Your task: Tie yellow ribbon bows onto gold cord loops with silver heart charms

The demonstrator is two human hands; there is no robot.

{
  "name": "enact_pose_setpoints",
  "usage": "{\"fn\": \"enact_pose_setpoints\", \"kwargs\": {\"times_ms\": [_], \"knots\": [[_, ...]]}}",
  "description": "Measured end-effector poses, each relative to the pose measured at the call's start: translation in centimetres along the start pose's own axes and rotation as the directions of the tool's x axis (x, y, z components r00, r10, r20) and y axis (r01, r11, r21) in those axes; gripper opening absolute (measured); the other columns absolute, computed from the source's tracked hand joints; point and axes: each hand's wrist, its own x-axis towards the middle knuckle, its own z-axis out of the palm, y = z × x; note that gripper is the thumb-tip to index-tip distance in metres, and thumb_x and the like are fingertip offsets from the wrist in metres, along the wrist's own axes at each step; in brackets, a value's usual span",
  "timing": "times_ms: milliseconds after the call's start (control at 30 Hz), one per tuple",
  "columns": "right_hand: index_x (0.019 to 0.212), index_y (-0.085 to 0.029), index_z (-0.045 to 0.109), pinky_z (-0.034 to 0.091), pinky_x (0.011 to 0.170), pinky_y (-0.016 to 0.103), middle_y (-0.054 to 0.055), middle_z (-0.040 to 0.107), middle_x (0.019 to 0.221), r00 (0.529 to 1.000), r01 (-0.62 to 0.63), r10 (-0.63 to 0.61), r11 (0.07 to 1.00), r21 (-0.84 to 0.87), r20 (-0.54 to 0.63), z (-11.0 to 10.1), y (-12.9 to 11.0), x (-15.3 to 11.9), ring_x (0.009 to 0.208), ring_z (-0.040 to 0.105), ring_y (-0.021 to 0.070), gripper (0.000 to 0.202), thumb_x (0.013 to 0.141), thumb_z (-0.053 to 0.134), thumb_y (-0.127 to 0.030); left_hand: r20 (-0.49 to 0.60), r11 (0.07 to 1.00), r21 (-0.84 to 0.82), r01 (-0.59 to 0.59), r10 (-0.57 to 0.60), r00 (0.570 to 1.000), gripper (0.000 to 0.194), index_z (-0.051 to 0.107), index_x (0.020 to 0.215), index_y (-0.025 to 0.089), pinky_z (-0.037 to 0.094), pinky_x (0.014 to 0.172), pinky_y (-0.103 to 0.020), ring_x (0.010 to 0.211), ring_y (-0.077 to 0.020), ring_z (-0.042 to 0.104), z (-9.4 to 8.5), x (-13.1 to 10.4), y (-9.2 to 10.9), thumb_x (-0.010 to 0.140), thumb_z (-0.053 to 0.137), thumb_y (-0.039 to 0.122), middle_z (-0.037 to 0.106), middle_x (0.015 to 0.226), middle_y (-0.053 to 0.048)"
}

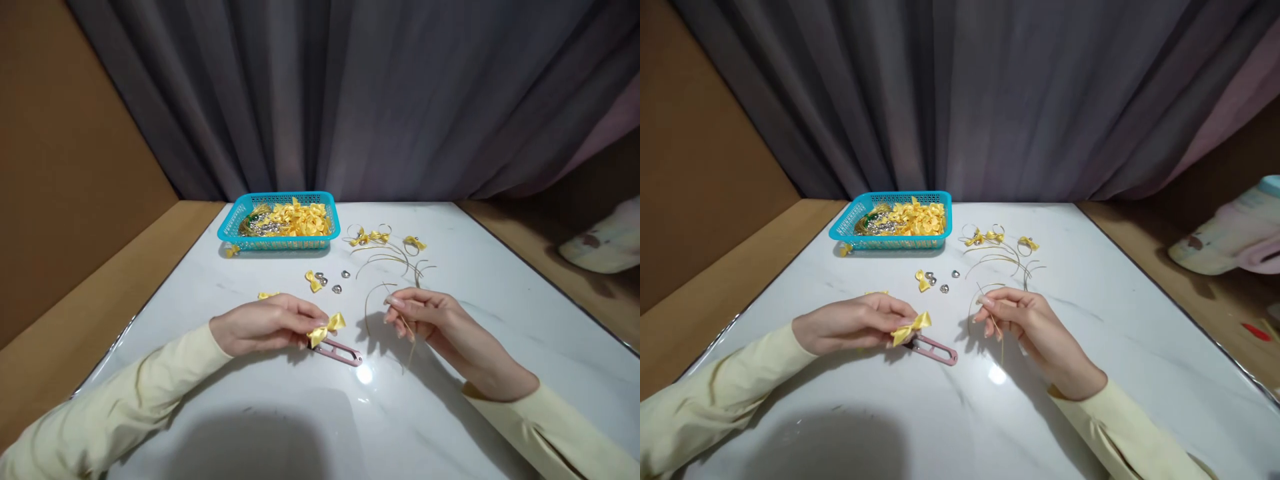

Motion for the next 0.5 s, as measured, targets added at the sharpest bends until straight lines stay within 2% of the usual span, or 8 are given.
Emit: {"fn": "enact_pose_setpoints", "kwargs": {"times_ms": [67,167,267,367,500], "knots": [[0.069,-0.015,0.067,0.040,0.051,0.020,0.003,0.064,0.067,1.000,0.003,-0.003,1.000,0.026,0.016,0.0,-0.1,-0.1,0.053,0.051,0.0081,0.019,0.070,0.072,-0.033,0.082,0.963,-0.259,0.078,-0.058,0.995,0.011,0.066,0.075,0.013,0.037,0.055,-0.018,0.060,-0.0081,0.046,0.3,-0.5,0.2,0.073,0.067,0.024,0.055,0.067,0.000],[0.069,-0.015,0.066,0.041,0.050,0.020,0.005,0.066,0.070,0.996,0.007,-0.009,1.000,0.028,0.087,0.6,-0.2,-0.5,0.058,0.056,0.0102,0.018,0.071,0.072,-0.031,0.104,0.918,-0.377,0.123,-0.090,0.991,0.011,0.069,0.077,0.013,0.039,0.059,-0.015,0.064,-0.0075,0.048,0.8,-0.6,0.1,0.069,0.072,0.020,0.058,0.071,-0.001],[0.070,-0.014,0.068,0.044,0.053,0.020,0.007,0.067,0.082,0.978,0.023,-0.024,1.000,0.005,0.209,1.8,0.0,-1.1,0.069,0.060,0.0129,0.015,0.071,0.072,-0.029,0.081,0.924,-0.354,0.144,-0.123,0.989,0.011,0.068,0.079,0.013,0.038,0.059,-0.015,0.064,-0.0073,0.049,1.4,-0.4,-0.1,0.071,0.071,0.020,0.060,0.073,-0.001],[0.069,-0.015,0.070,0.048,0.055,0.021,0.006,0.064,0.089,0.953,0.039,-0.033,0.999,-0.014,0.301,3.3,0.5,-1.8,0.070,0.058,0.0120,0.013,0.070,0.072,-0.028,0.005,0.953,-0.274,0.126,-0.129,0.992,0.012,0.067,0.081,0.013,0.037,0.059,-0.017,0.064,-0.0074,0.048,1.9,-0.2,-0.4,0.074,0.068,0.022,0.059,0.074,0.000],[0.068,-0.014,0.070,0.047,0.055,0.020,0.004,0.063,0.081,0.971,0.031,-0.016,0.998,-0.062,0.238,4.7,0.8,-2.5,0.060,0.054,0.0080,0.016,0.068,0.074,-0.029,-0.069,0.978,-0.185,0.101,-0.116,0.991,0.014,0.064,0.084,0.013,0.035,0.059,-0.019,0.063,-0.0083,0.047,2.8,-0.3,-0.5,0.077,0.065,0.024,0.056,0.072,0.001]]}}
